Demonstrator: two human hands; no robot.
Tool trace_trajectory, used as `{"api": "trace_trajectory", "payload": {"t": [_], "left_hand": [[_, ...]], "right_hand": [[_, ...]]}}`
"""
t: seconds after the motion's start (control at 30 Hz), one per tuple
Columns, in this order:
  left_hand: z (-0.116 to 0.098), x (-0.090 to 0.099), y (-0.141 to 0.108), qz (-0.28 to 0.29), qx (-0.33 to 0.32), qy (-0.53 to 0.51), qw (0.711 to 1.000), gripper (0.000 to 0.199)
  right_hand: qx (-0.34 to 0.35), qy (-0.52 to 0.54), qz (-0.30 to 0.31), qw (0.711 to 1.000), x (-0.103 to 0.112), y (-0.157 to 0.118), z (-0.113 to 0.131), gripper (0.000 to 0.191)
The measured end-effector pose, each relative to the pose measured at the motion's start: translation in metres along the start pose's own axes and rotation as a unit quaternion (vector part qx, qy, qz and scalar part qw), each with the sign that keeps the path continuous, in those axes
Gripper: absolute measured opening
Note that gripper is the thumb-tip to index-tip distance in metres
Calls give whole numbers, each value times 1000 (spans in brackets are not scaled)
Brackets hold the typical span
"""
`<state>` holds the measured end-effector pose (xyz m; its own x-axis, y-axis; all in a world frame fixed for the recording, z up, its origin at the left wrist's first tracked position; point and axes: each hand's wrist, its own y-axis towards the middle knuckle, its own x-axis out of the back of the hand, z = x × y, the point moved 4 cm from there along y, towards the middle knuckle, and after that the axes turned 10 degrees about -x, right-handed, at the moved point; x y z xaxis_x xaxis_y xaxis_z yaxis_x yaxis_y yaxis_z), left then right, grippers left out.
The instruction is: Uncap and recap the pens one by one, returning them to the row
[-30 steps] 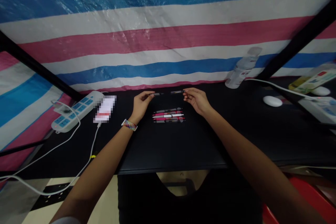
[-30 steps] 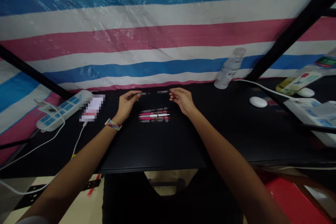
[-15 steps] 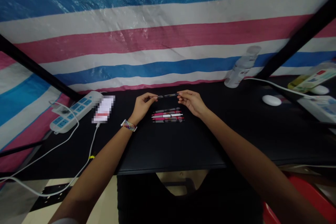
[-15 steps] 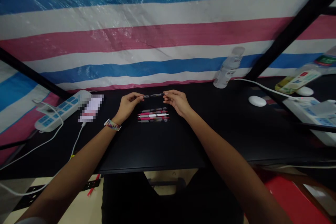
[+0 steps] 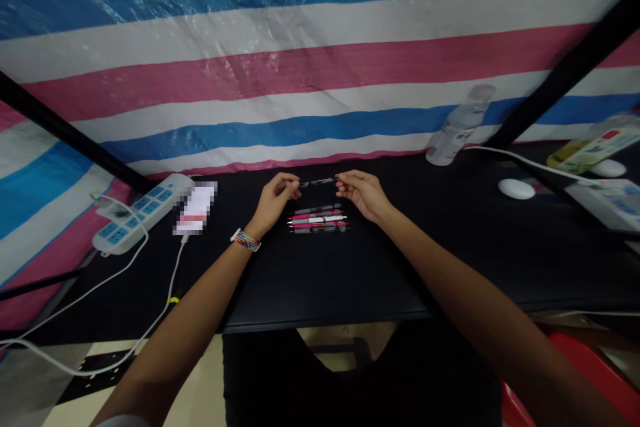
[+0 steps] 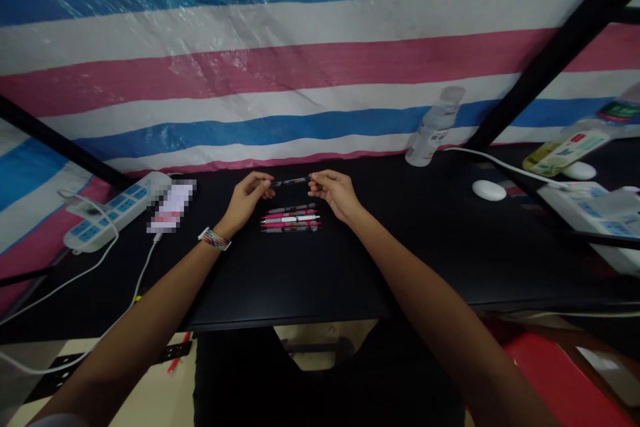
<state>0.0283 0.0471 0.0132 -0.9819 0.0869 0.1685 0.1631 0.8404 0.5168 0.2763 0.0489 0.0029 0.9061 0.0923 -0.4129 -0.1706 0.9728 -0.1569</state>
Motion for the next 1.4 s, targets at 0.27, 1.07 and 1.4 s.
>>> {"api": "trace_trajectory", "payload": {"t": [0.27, 1.07, 1.4], "left_hand": [[-3, 2, 0, 0, -17, 39, 999, 41], [-13, -1, -1, -1, -20, 48, 999, 21], [-15, 2, 1, 20, -64, 95, 993, 10]], "right_hand": [[-2, 6, 5, 1000, -3, -1, -2, 29], [23, -4, 23, 999, -5, -1, -3, 35], [9, -22, 14, 1000, -7, -3, -3, 31]]}}
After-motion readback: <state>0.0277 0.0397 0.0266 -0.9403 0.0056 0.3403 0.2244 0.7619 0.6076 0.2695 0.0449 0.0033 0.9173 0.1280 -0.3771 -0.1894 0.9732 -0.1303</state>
